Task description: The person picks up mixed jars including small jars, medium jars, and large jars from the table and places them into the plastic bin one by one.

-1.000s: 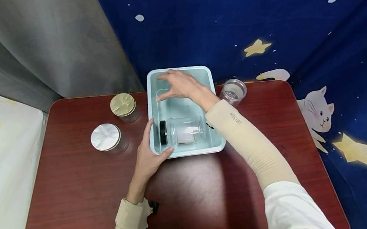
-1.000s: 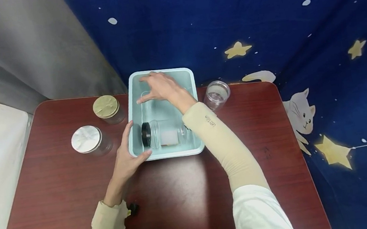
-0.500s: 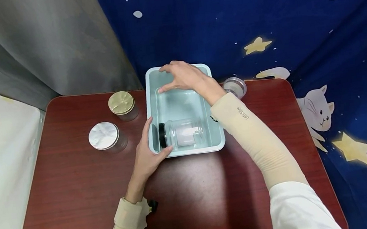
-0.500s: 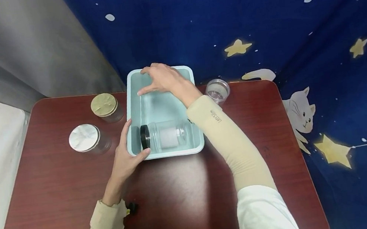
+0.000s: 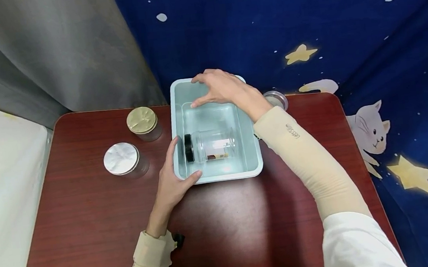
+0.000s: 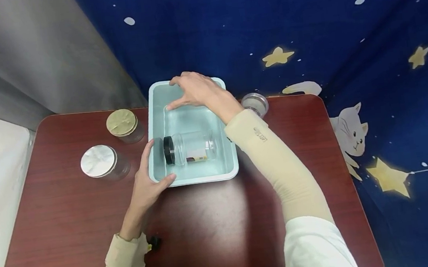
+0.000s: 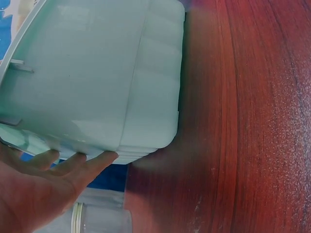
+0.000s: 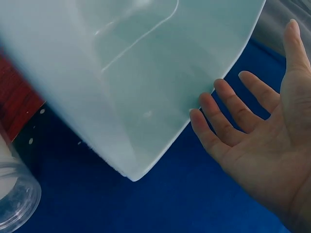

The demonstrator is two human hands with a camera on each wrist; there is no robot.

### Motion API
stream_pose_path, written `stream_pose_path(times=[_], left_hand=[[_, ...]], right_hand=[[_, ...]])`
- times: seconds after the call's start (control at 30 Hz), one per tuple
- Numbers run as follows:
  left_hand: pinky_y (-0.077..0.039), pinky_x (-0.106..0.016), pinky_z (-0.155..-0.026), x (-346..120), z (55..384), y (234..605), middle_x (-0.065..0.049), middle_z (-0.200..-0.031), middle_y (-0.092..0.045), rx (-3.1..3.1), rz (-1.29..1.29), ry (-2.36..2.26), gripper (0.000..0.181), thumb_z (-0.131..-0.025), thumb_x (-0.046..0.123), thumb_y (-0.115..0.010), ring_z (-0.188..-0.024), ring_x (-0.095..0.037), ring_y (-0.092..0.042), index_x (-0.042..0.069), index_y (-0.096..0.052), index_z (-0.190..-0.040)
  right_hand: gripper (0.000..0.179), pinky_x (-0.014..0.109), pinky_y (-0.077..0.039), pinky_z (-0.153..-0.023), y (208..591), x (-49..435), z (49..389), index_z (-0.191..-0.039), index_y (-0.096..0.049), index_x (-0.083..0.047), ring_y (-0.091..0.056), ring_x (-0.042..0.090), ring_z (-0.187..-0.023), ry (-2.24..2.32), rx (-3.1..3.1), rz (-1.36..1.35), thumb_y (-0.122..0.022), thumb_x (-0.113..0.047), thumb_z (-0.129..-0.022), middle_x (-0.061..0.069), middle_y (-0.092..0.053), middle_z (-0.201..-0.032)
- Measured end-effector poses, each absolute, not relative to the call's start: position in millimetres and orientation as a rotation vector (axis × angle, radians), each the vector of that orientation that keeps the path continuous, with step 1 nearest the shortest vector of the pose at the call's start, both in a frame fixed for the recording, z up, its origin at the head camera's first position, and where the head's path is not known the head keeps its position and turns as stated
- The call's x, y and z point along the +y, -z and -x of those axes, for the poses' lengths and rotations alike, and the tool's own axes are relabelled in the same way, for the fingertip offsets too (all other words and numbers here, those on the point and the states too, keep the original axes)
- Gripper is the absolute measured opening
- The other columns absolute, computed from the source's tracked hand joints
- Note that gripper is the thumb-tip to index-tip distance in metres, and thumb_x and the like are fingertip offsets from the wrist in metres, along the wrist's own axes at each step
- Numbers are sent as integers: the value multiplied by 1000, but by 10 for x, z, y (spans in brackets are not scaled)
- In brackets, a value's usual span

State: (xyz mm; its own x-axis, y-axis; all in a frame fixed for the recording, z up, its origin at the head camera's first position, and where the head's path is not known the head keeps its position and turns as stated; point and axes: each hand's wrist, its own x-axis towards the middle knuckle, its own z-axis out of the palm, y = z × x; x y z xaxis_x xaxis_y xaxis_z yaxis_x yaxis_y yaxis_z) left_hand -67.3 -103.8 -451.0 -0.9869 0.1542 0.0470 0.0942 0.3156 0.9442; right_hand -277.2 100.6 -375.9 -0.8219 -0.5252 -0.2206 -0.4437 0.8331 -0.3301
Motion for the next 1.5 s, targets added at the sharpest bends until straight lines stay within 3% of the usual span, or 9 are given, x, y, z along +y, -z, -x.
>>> stream_pose_path(times=[0.43,0.67,0.9,1.23,1.5], left_hand=[[-31,-56,-108,-1091,711,4924,-4,-158,-35,2539,-243,-1793,100,-78,26,-85,-141,-21,-35,26,-24,-158],[-30,-55,-110,-1096,695,4912,-2,-158,-34,2551,-236,-1782,101,-78,17,-84,-142,-19,-34,26,-24,-158],[-29,-58,-109,-1035,650,4696,-16,-157,-34,2514,-223,-1821,97,-78,12,-82,-142,-31,-34,12,-26,-157],[-31,-57,-109,-1116,637,4892,-4,-157,-35,2570,-193,-1779,100,-77,16,-84,-142,-22,-35,28,-26,-158],[-31,-57,-108,-1111,629,4920,-9,-157,-36,2566,-220,-1793,99,-77,18,-84,-141,-19,-35,27,-27,-157]], right_hand=[[86,41,-42,-102,3679,1186,2671,-147,-49,-20,-52,22,-123,374,2728,799,-69,-68,-79,6,-52,-140],[88,41,-41,-103,3671,1230,2639,-147,-50,-19,-51,23,-126,374,2735,822,-68,-71,-78,7,-51,-141],[83,45,-35,-108,3669,1343,2599,-146,-50,-22,-43,28,-134,387,2766,855,-65,-71,-80,6,-48,-145],[74,45,-38,-105,3668,1488,2513,-147,-50,-23,-44,26,-131,458,2802,884,-66,-61,-86,3,-49,-143],[73,45,-37,-105,3714,1573,2465,-146,-51,-22,-45,27,-129,475,2816,900,-67,-61,-86,4,-50,-141]])
